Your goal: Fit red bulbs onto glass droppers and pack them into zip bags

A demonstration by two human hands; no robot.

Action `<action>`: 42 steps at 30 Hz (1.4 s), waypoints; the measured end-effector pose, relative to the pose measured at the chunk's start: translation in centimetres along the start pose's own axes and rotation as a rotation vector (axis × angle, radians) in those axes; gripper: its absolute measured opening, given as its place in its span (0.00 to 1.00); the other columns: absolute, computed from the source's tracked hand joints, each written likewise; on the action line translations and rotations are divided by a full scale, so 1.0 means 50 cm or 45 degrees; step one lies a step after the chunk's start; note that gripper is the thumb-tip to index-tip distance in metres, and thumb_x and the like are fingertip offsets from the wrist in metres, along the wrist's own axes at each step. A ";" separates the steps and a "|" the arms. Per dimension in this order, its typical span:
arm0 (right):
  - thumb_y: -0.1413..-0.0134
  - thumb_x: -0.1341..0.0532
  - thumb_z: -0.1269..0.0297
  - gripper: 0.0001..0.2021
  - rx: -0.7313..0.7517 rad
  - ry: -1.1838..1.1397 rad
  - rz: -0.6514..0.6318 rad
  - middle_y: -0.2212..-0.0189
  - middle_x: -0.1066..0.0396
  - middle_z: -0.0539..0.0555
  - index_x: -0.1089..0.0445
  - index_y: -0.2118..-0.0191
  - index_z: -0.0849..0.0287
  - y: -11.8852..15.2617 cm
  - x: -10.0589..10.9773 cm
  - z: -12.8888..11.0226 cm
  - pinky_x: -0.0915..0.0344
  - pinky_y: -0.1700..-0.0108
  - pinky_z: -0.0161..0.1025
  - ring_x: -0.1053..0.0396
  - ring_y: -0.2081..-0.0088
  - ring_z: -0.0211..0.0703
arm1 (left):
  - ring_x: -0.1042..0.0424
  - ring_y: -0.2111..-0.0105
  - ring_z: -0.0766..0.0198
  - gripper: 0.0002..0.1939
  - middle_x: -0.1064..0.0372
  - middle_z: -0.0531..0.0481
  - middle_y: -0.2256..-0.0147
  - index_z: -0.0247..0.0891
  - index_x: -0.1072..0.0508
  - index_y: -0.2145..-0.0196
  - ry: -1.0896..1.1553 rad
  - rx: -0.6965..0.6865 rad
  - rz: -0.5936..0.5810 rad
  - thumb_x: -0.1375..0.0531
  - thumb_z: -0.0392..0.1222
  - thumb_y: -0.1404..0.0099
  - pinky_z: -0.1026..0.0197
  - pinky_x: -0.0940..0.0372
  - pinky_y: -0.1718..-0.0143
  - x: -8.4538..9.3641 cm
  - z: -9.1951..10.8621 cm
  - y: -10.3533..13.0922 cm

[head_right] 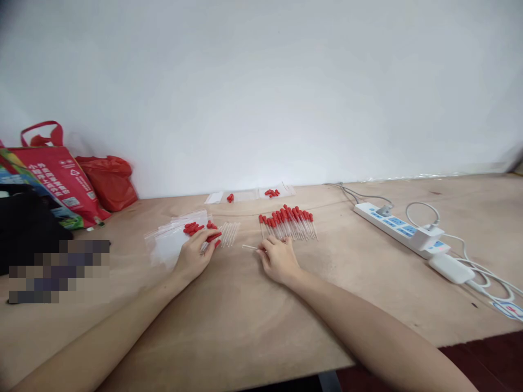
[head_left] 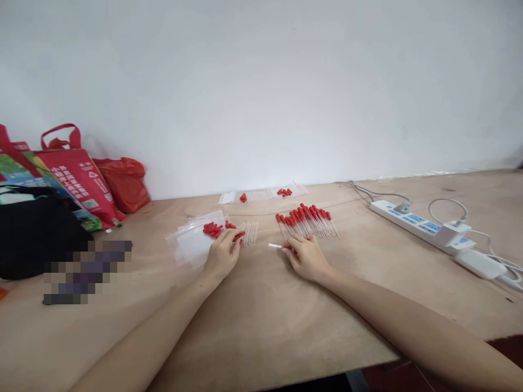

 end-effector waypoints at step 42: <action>0.45 0.50 0.68 0.11 0.460 -0.002 -0.153 0.69 0.31 0.51 0.30 0.63 0.55 -0.003 -0.002 -0.022 0.56 0.61 0.40 0.39 0.72 0.35 | 0.33 0.75 0.66 0.10 0.31 0.51 0.74 0.37 0.29 0.69 0.389 0.014 -0.491 0.50 0.39 0.38 0.65 0.39 0.73 -0.061 0.103 0.033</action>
Point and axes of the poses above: each hand's wrist, its own y-axis away from the middle knuckle, its own x-axis out of the back of the hand, z = x × y, the point moved 7 cm from there along -y, towards the middle knuckle
